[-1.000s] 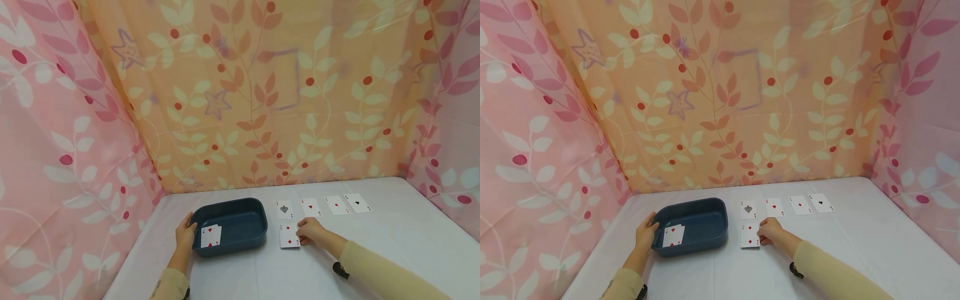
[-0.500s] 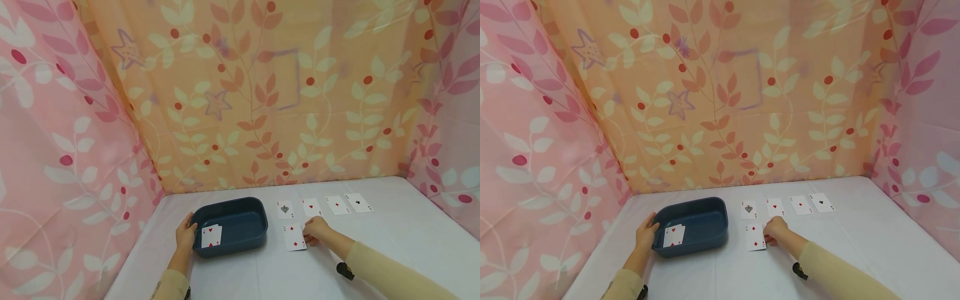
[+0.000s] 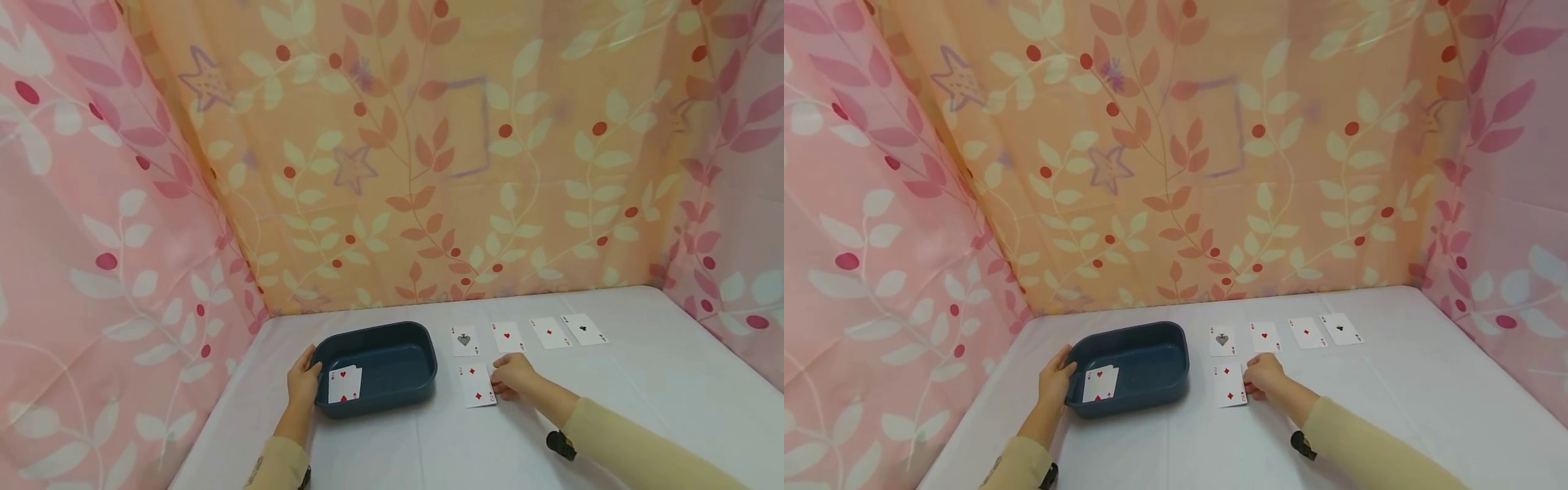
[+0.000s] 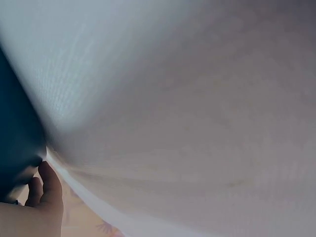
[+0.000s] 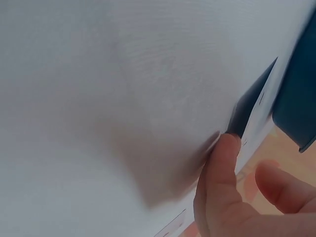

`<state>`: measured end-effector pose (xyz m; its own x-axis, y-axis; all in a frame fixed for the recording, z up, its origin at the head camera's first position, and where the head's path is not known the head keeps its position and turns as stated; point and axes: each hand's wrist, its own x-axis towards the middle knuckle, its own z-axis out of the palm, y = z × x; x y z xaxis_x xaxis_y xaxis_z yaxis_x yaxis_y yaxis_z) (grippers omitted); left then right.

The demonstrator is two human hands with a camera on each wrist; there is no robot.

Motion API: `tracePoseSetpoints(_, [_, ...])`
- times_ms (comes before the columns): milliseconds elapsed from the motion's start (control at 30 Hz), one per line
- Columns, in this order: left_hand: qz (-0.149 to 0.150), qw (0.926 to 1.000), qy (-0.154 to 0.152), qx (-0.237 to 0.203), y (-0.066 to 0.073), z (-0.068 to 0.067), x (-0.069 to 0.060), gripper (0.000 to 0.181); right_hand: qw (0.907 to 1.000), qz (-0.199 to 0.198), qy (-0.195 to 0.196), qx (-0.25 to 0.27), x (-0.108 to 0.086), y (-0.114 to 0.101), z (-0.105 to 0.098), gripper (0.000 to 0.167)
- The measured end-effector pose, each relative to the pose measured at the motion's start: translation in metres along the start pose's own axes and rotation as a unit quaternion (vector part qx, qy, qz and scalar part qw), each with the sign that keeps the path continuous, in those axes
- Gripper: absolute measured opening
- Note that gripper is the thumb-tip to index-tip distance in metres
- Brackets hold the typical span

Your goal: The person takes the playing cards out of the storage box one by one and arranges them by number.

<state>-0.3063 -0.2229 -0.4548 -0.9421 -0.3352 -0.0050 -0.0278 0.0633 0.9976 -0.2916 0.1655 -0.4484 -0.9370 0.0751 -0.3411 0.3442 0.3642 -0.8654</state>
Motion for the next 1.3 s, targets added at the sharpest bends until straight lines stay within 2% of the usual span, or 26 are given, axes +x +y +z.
tracePoseSetpoints(167, [-0.004, 1.0, -0.001, -0.005, -0.003, -0.001, 0.001, 0.05, 1.0, 0.0, -0.004, 0.009, 0.0, -0.002, 0.005, 0.026])
tracePoseSetpoints(433, [-0.005, 1.0, 0.006, -0.005, -0.005, -0.001, 0.002, 0.049, 0.9995, -0.009, 0.007, -0.029, -0.007, -0.006, 0.005, 0.026])
tracePoseSetpoints(567, [-0.001, 1.0, 0.007, -0.005, -0.004, -0.002, 0.003, 0.05, 0.9995, -0.025, 0.02, -0.009, -0.006, -0.007, 0.009, 0.029])
tracePoseSetpoints(700, [0.005, 1.0, 0.007, -0.004, -0.004, -0.002, 0.003, 0.05, 0.9961, -0.071, 0.024, 0.047, -0.008, -0.017, 0.02, 0.031])
tracePoseSetpoints(800, [0.01, 0.9999, 0.008, -0.003, -0.004, -0.002, 0.004, 0.05, 0.987, -0.113, 0.014, 0.113, -0.011, -0.03, 0.035, 0.029])
tracePoseSetpoints(1000, [0.01, 0.9999, 0.006, 0.0, -0.006, -0.002, 0.004, 0.049, 0.9578, -0.168, -0.029, 0.231, -0.014, -0.05, 0.072, 0.026])
tracePoseSetpoints(1133, [0.007, 1.0, 0.004, 0.0, -0.006, -0.001, 0.004, 0.049, 0.9425, -0.193, -0.054, 0.268, -0.018, -0.058, 0.091, 0.025])
tracePoseSetpoints(1300, [0.005, 0.9999, 0.011, 0.004, -0.004, 0.0, 0.005, 0.05, 0.9328, -0.202, -0.074, 0.289, -0.016, -0.065, 0.109, 0.027])
